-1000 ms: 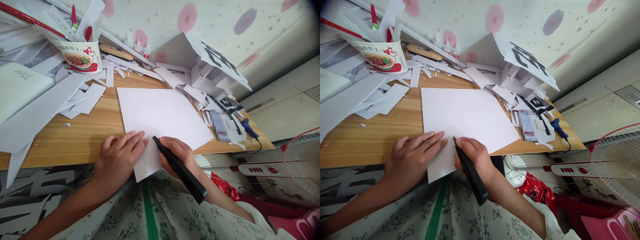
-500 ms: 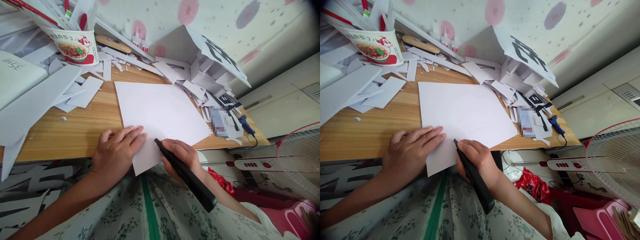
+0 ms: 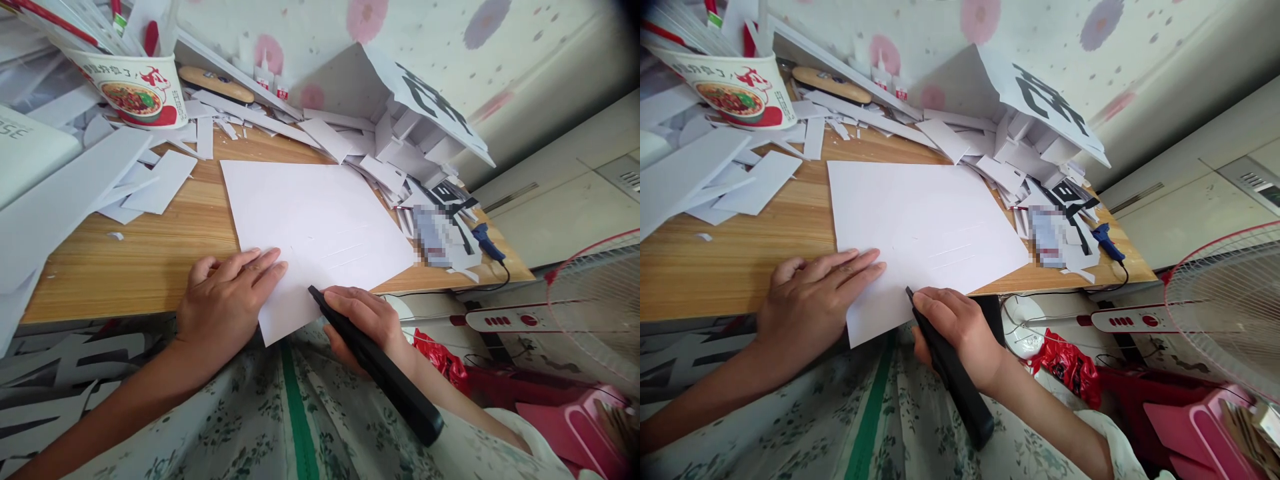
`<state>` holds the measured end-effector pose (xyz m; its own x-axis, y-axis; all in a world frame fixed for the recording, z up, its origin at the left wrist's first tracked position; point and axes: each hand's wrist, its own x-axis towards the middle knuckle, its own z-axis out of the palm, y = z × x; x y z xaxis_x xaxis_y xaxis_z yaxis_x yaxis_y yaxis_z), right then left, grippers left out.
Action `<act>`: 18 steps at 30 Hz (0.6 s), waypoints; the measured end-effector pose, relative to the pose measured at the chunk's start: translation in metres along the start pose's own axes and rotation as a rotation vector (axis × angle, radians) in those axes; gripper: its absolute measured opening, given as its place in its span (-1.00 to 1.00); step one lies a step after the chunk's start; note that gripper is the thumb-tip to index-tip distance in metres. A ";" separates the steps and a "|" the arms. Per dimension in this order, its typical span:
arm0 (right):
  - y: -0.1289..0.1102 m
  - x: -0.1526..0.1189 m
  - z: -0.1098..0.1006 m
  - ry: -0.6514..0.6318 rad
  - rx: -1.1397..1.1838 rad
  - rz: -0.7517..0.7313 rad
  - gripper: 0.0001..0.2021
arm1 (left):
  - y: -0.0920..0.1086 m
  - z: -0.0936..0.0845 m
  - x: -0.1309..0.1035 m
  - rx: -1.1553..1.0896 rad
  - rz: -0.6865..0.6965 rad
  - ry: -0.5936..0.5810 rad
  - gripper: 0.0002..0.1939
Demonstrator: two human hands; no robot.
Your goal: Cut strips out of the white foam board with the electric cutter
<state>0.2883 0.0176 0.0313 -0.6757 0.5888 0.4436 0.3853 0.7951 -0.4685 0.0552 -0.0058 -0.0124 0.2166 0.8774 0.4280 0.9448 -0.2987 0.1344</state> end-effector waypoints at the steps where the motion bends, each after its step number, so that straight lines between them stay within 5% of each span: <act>1: 0.000 -0.001 0.000 -0.001 0.000 -0.001 -0.53 | 0.000 0.000 0.000 0.010 0.006 0.002 -0.61; 18: -0.012 -0.024 -0.007 0.045 0.007 -0.049 -0.56 | -0.001 -0.002 0.001 0.069 0.016 -0.043 -0.59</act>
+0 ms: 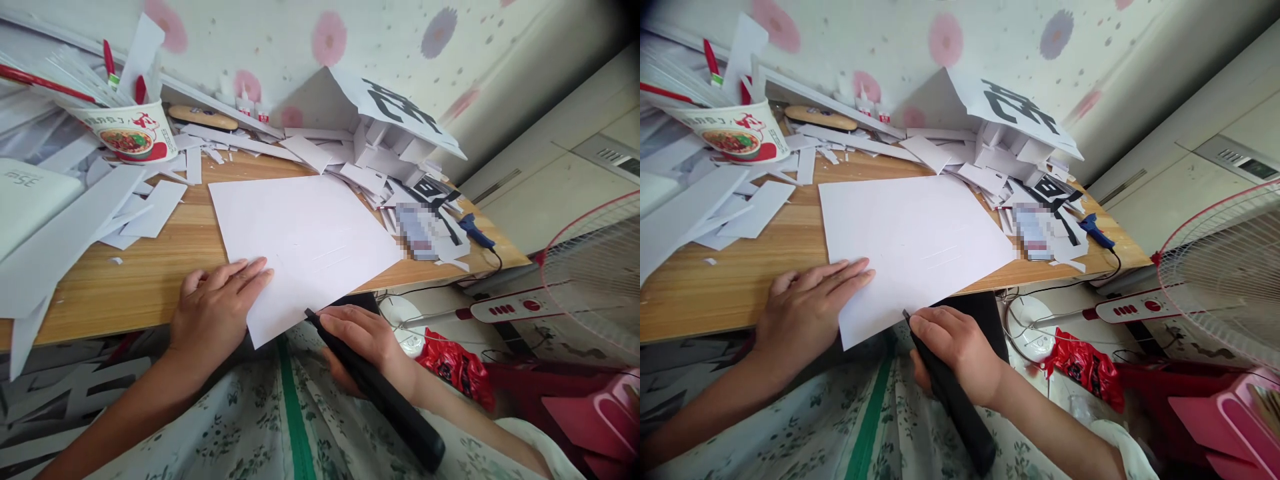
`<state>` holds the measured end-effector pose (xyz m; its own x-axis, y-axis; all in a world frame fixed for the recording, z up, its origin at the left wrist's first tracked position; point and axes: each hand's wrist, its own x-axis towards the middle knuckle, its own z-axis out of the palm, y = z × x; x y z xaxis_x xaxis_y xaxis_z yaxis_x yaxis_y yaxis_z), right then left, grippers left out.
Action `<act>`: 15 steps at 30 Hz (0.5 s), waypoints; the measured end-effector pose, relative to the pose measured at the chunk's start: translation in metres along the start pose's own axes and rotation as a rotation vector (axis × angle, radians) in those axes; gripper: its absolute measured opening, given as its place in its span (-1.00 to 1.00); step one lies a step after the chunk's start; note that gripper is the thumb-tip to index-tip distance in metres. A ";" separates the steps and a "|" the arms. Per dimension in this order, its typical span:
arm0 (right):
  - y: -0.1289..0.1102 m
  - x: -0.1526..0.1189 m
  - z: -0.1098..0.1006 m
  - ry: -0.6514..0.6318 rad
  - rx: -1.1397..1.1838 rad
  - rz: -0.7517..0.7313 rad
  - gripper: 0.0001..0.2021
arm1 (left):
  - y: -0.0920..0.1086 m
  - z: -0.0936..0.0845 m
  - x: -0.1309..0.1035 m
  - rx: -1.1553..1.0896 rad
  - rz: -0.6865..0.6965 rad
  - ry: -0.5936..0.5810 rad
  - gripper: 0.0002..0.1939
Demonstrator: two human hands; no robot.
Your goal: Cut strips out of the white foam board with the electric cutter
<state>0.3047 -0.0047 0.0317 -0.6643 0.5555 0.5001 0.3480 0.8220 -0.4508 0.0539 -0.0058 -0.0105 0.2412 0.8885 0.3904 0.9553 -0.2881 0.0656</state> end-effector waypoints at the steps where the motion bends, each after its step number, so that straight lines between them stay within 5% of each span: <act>1: 0.000 -0.003 -0.001 0.004 0.025 0.009 -0.58 | 0.000 0.000 0.000 0.004 -0.001 -0.007 -0.59; 10: 0.007 -0.028 -0.015 0.231 0.166 0.162 -0.54 | -0.005 -0.004 0.001 0.052 0.049 -0.049 -0.55; 15: 0.014 -0.025 -0.004 0.228 0.218 0.081 -0.48 | -0.002 -0.013 0.002 0.085 0.089 -0.141 -0.37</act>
<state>0.3286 -0.0071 0.0158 -0.4664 0.6520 0.5978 0.2270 0.7414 -0.6315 0.0501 -0.0076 0.0022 0.3416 0.9037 0.2582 0.9386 -0.3423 -0.0435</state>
